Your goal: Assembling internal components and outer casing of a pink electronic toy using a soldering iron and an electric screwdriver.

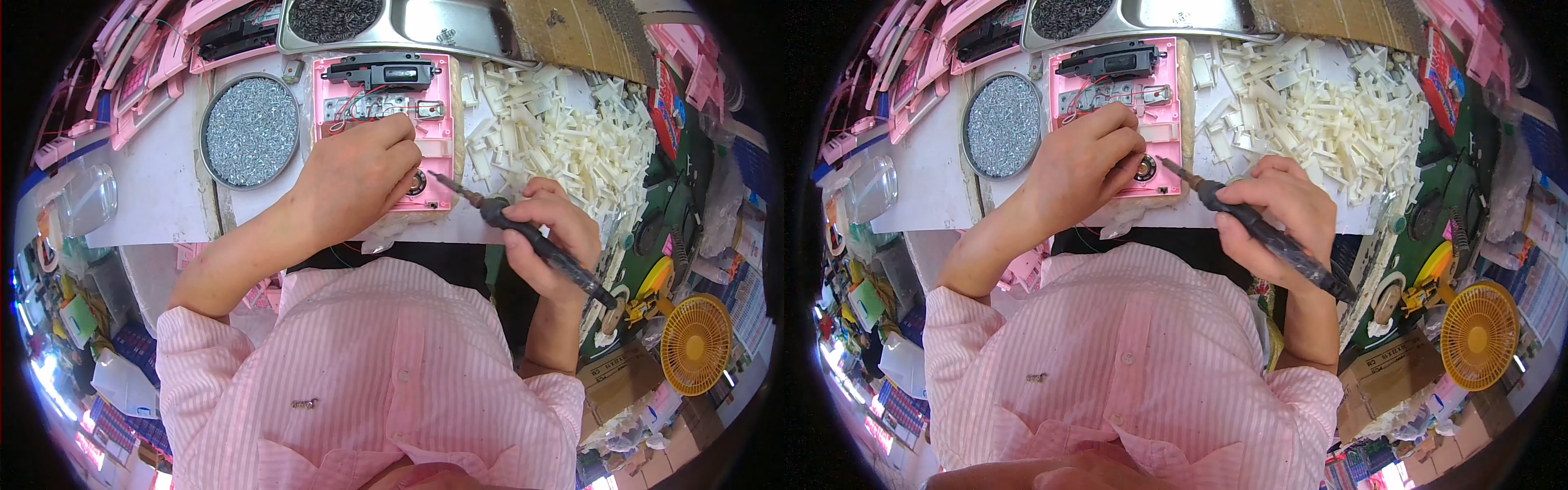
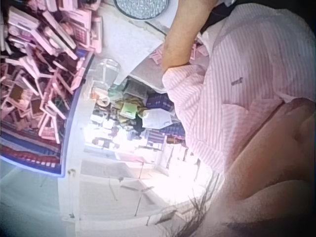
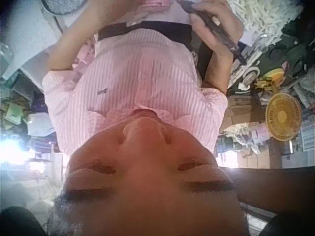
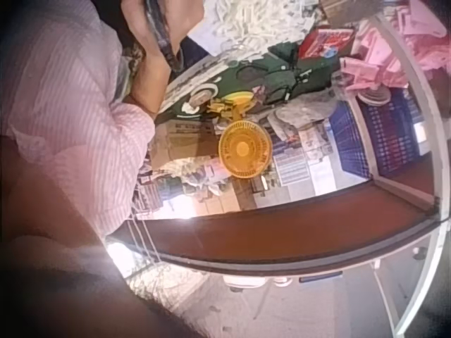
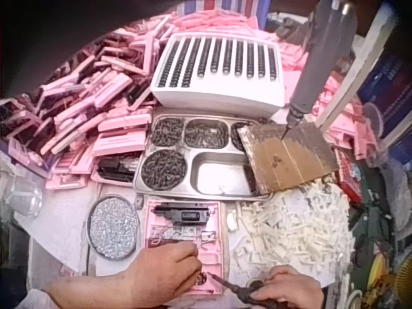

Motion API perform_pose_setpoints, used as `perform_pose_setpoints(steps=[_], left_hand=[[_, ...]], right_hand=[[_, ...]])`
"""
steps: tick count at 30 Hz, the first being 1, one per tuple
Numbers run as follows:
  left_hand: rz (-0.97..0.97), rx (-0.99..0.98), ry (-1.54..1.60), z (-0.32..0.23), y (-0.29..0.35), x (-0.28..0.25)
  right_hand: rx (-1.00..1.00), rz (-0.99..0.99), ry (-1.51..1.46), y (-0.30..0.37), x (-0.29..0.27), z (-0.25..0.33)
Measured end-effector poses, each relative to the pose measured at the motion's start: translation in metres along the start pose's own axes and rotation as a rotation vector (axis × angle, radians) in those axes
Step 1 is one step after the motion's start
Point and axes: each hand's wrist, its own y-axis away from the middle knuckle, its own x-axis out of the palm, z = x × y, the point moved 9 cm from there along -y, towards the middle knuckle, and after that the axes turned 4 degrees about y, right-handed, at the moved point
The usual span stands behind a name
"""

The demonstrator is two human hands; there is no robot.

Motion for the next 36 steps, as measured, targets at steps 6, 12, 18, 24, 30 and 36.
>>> perform_pose_setpoints(steps=[6,12,18,24,30,36], left_hand=[[-0.015,-0.002,0.002,0.000,0.003,-0.001],[-0.040,0.010,0.048,0.000,0.007,-0.004],[0.016,0.049,0.001,-0.003,0.005,0.001],[0.045,0.057,-0.036,-0.003,0.004,0.002],[0.093,0.043,-0.077,-0.004,0.004,0.005],[0.082,0.059,-0.084,-0.004,0.004,0.005]], right_hand=[[0.026,-0.049,-0.009,0.007,-0.015,-0.002],[-0.009,-0.054,-0.034,0.005,-0.013,0.003],[-0.048,-0.007,-0.044,0.004,0.000,0.002],[-0.041,0.009,-0.034,0.003,0.004,0.000],[-0.012,0.023,-0.029,0.001,0.006,-0.002],[0.026,0.026,-0.030,-0.001,0.005,-0.002]])
